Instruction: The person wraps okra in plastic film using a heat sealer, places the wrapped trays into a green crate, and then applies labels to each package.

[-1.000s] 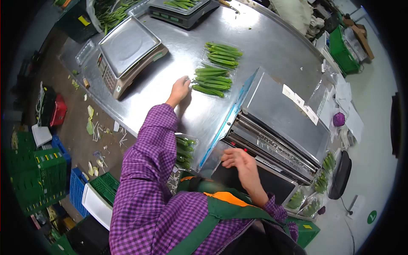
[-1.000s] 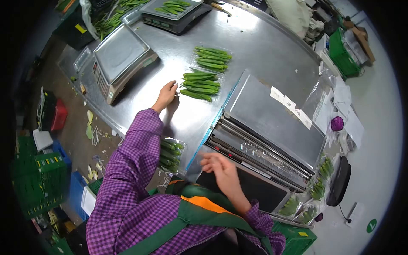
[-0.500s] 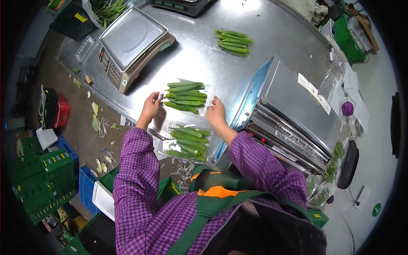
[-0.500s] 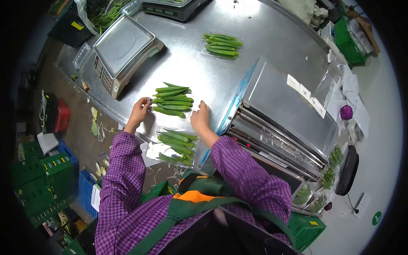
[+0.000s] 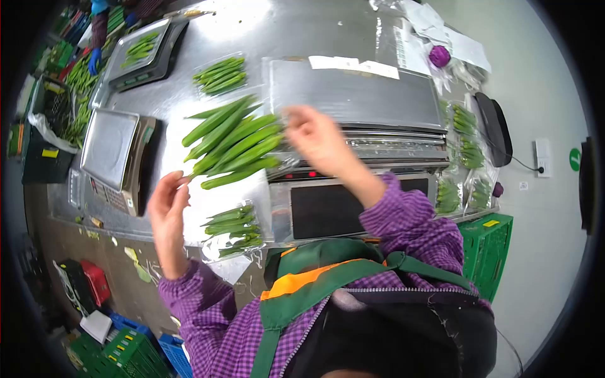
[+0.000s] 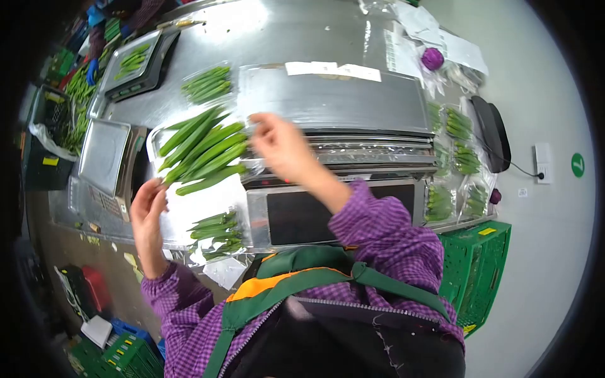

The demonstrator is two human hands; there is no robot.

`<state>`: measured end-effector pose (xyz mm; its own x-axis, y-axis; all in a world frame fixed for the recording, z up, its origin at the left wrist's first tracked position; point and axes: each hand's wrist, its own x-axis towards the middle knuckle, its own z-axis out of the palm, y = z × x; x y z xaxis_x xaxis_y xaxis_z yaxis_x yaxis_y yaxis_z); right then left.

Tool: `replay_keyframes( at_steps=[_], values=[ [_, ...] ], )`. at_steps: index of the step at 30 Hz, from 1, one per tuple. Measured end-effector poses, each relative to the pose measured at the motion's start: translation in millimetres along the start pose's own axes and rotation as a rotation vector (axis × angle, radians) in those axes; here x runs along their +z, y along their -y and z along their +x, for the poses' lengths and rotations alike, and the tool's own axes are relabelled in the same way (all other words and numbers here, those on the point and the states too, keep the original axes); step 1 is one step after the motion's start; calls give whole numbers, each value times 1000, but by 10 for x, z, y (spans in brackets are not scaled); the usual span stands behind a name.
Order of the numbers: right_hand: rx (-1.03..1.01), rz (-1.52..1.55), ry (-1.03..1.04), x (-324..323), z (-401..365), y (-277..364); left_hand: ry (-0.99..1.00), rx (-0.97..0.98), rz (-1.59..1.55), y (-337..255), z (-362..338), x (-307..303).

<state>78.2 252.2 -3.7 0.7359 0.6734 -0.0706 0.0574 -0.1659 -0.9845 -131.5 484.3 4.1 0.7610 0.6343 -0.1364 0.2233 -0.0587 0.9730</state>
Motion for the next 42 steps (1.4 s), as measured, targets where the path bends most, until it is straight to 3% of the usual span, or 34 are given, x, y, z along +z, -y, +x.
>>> replay_keyframes(
  at_steps=[2,5,8,11,16,20,21,23,25,26,27,29,31,33,34,35,36,37,39,40,42],
  values=[
    [-7,-9,-139,-647,-81,-96,124,81,89,-244,154,669],
    [78,-61,-380,-1523,-171,-267,273,178,-2,-157,527,1700],
    [81,-138,-502,-2203,-213,-577,315,272,158,-110,805,2542],
    [68,-292,-503,-2585,-215,-877,346,243,368,-143,847,2959],
    [83,-357,-392,-2727,-454,-905,333,276,395,-173,671,2883],
    [-164,-1057,-577,-2675,-1206,-570,147,406,538,-228,224,2384],
    [-172,-1054,-576,-2656,-1332,-601,125,308,697,-310,68,2294],
    [99,-1115,-483,-2615,-1500,-700,99,201,856,-313,3,2308],
    [-7,-936,-536,-2434,-1364,-818,141,238,888,-228,29,2470],
    [92,-749,-501,-2399,-1248,-851,208,155,838,-267,80,2539],
    [91,-748,-501,-2410,-1271,-851,206,156,839,-270,61,2501],
    [164,106,-439,-2464,-1279,-834,312,-105,201,-274,75,2373],
    [181,256,-467,-2435,-1455,-541,335,-232,34,-454,-181,2197],
    [328,724,-234,-2521,-1618,-503,430,-438,-41,-418,-277,2086],
    [267,809,-155,-2543,-1620,-459,430,-440,-40,-424,-277,2067],
    [264,807,-153,-2570,-1572,-389,594,-567,-375,-443,-251,2062],
    [107,865,-109,-2597,-1497,-273,755,-684,-717,-477,-209,2069],
    [-51,919,-66,-2622,-1418,-140,761,-681,-717,-583,-130,2100],
    [-277,949,-80,-2680,-1142,159,1007,-175,-798,-902,128,2197],
    [-388,914,-44,-2773,-976,259,997,-142,-918,-1055,280,2234],
    [-445,645,-357,-2756,-609,575,969,-85,-1125,-1300,680,2417]
  ],
)
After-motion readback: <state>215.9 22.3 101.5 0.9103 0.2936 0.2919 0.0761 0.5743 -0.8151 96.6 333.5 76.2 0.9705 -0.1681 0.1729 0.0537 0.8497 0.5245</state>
